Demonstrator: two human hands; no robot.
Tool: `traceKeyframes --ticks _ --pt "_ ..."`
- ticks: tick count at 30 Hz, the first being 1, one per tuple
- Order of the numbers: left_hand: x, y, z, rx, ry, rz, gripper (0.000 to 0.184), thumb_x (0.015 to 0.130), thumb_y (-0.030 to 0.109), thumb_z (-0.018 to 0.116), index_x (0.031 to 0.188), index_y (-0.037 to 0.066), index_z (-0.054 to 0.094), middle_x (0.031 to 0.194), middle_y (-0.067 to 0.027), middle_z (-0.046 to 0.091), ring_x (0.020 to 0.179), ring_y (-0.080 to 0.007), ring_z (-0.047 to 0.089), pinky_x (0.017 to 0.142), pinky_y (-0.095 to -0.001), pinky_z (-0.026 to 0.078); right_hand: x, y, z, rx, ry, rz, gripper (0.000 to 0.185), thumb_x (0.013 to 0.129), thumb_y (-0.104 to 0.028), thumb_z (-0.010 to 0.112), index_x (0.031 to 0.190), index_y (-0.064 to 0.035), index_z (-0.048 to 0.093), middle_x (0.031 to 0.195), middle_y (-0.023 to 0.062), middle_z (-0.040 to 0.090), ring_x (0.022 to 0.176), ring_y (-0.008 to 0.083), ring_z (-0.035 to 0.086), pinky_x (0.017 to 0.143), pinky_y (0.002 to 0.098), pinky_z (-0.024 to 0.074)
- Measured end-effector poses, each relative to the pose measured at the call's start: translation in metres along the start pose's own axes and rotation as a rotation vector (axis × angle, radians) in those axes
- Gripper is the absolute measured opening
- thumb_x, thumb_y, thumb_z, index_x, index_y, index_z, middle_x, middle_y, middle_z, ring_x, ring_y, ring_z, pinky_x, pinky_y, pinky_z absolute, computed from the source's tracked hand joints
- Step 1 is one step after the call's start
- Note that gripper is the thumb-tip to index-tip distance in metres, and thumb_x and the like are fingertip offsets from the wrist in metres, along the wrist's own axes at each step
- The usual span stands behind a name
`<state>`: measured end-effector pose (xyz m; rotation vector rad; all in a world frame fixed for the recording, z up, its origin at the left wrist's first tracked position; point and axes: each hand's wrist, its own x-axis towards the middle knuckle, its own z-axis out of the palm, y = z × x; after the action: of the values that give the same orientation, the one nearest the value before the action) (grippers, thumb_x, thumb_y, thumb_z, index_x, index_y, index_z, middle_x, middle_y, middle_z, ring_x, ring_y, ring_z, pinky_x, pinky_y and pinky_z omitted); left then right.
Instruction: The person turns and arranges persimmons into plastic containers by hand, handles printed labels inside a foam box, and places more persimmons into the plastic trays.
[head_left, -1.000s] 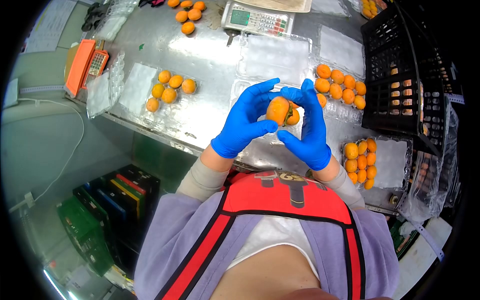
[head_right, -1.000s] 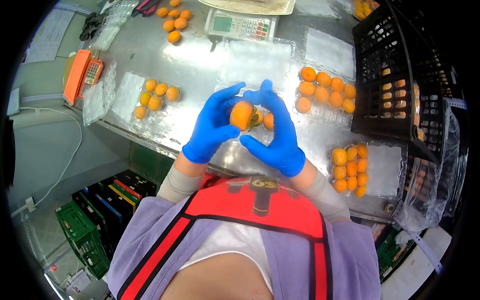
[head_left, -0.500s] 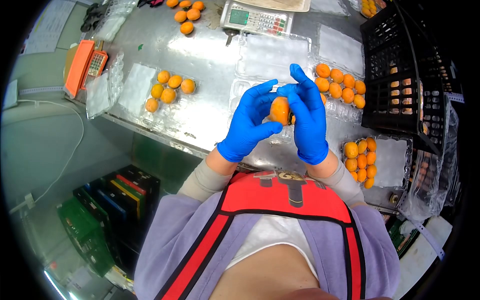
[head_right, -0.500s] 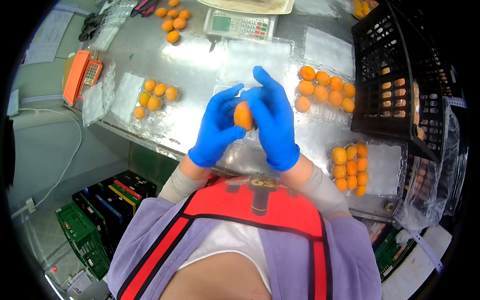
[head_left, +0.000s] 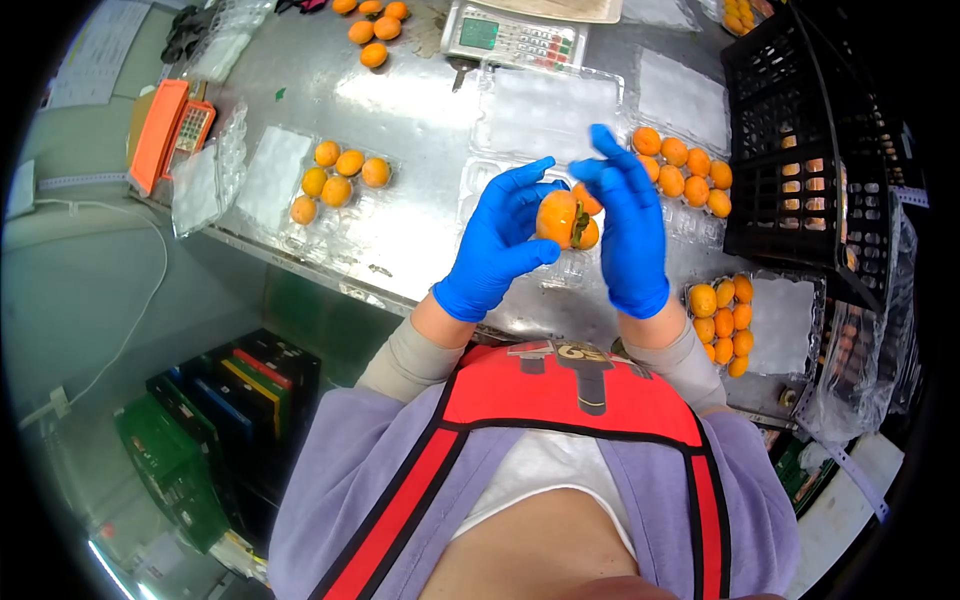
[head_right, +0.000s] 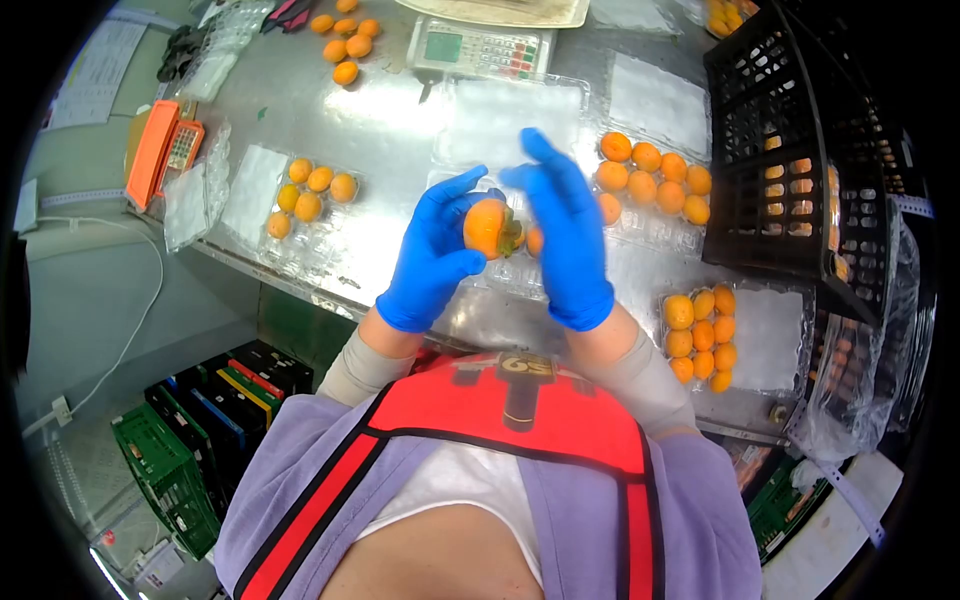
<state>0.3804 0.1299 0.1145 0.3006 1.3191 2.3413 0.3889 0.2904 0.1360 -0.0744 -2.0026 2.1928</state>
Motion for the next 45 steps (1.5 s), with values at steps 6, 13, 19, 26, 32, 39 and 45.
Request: traceKeyframes --ticks 6,13,19,26,32,39,45 --pt "0.002 0.002 -0.003 0.354 0.026 0.363 0.072 0.07 0.004 0.073 0.132 0.007 0.038 0.132 -0.0124 0.047 0.116 -0.0227 0.05 0.1 -0.0368 0.04 0.006 -0.001 -0.011 0.207 0.133 0.05 0.041 0.092 -0.014 0.047 0.131 -0.0001 0.044 0.107 0.0081 0.058 0.103 0.016 0.055 0.091 0.0286 0.0405" --pt "0.007 0.012 0.001 0.968 0.098 0.529 0.07 0.065 0.005 0.073 0.129 0.005 0.045 0.133 -0.0146 0.047 0.112 -0.0259 0.053 0.095 -0.0351 0.041 -0.007 0.019 -0.003 0.419 -0.305 0.42 0.064 0.087 -0.03 0.055 0.14 -0.0042 0.032 0.127 0.0115 0.049 0.114 0.0175 0.048 0.095 0.0305 0.0379" --pt "0.009 0.018 0.004 1.009 0.077 0.49 0.074 0.066 0.006 0.075 0.131 0.001 0.039 0.13 -0.0159 0.049 0.112 -0.0245 0.054 0.095 -0.0362 0.042 -0.003 0.02 -0.002 0.718 -0.417 0.517 0.061 0.088 -0.034 0.052 0.136 -0.0007 0.036 0.125 0.0109 0.05 0.115 0.0207 0.049 0.096 0.0329 0.0398" --pt "0.01 0.012 -0.006 0.74 0.056 0.365 0.079 0.065 0.007 0.076 0.135 0.005 0.038 0.134 -0.0111 0.046 0.112 -0.0218 0.053 0.096 -0.0349 0.04 -0.003 0.023 0.001 0.739 -0.401 0.523 0.061 0.091 -0.043 0.045 0.133 0.0015 0.04 0.125 0.0123 0.051 0.116 0.023 0.049 0.097 0.0352 0.039" --pt "0.013 0.013 -0.01 0.539 0.007 0.284 0.077 0.068 0.005 0.074 0.135 0.006 0.037 0.133 -0.0102 0.047 0.116 -0.0204 0.051 0.099 -0.0347 0.039 -0.001 0.016 0.0 0.699 -0.38 0.469 0.058 0.091 -0.041 0.046 0.131 0.0009 0.043 0.126 0.0123 0.05 0.116 0.022 0.049 0.098 0.0364 0.0381" --pt "0.012 0.006 -0.012 0.694 0.021 0.366 0.075 0.067 0.005 0.074 0.134 0.006 0.039 0.131 -0.0097 0.049 0.116 -0.0209 0.051 0.099 -0.0351 0.039 -0.003 0.02 0.004 0.405 -0.321 0.388 0.051 0.09 -0.033 0.048 0.129 0.0002 0.045 0.118 0.0105 0.055 0.111 0.0193 0.051 0.095 0.032 0.0398" --pt "0.009 -0.001 -0.014 0.406 0.005 0.263 0.074 0.069 0.003 0.073 0.134 0.005 0.038 0.128 -0.0102 0.05 0.118 -0.0214 0.049 0.1 -0.0352 0.037 0.002 0.019 0.002 0.425 -0.183 0.502 0.041 0.093 -0.03 0.045 0.117 0.0012 0.055 0.111 0.0083 0.059 0.105 0.0167 0.054 0.091 0.029 0.0417"
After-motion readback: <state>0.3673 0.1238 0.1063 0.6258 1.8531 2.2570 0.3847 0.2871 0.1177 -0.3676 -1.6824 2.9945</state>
